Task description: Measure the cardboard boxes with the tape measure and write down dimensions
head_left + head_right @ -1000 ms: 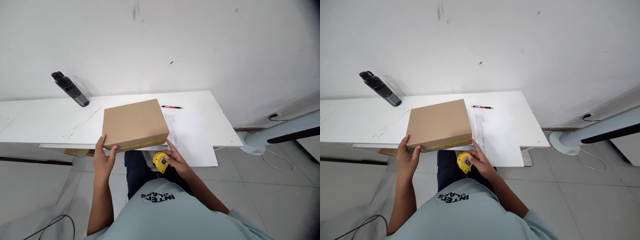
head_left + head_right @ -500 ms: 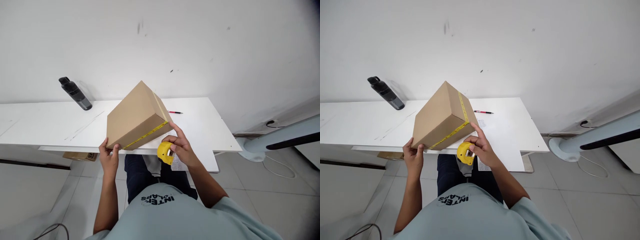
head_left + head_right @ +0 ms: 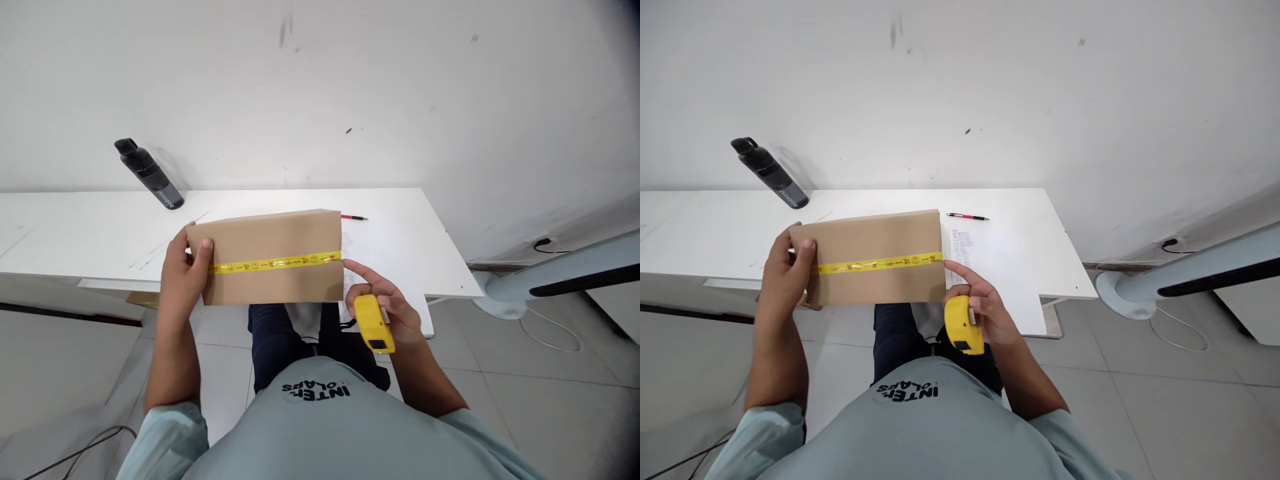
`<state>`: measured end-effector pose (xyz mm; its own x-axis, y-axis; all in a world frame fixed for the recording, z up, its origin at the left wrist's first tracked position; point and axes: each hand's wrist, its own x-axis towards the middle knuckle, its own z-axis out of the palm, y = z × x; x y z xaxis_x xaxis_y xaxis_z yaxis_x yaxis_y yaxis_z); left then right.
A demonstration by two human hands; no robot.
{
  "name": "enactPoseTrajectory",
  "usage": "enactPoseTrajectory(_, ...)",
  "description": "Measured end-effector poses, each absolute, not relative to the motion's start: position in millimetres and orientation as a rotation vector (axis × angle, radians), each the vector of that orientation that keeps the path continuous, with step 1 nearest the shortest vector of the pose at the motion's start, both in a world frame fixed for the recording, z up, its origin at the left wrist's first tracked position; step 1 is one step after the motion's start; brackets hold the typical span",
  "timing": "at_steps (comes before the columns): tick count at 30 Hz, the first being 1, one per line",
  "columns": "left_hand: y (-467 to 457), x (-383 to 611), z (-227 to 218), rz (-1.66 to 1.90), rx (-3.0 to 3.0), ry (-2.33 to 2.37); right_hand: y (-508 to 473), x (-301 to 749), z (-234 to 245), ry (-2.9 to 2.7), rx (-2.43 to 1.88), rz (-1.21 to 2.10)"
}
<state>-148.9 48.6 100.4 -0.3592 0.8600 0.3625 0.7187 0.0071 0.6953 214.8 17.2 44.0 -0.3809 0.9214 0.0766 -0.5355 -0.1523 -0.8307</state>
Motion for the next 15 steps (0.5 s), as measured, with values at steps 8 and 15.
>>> enactPoseTrajectory(8,140.4,-152.0,131.7,0.899,1.741,1.688,27.6,212.4,53.4,-0.846,-0.519,1.693)
enactPoseTrajectory(15,155.0,-99.7,147.6,0.693,2.126,2.342,39.9,201.3,34.7,-0.791,-0.524,1.762)
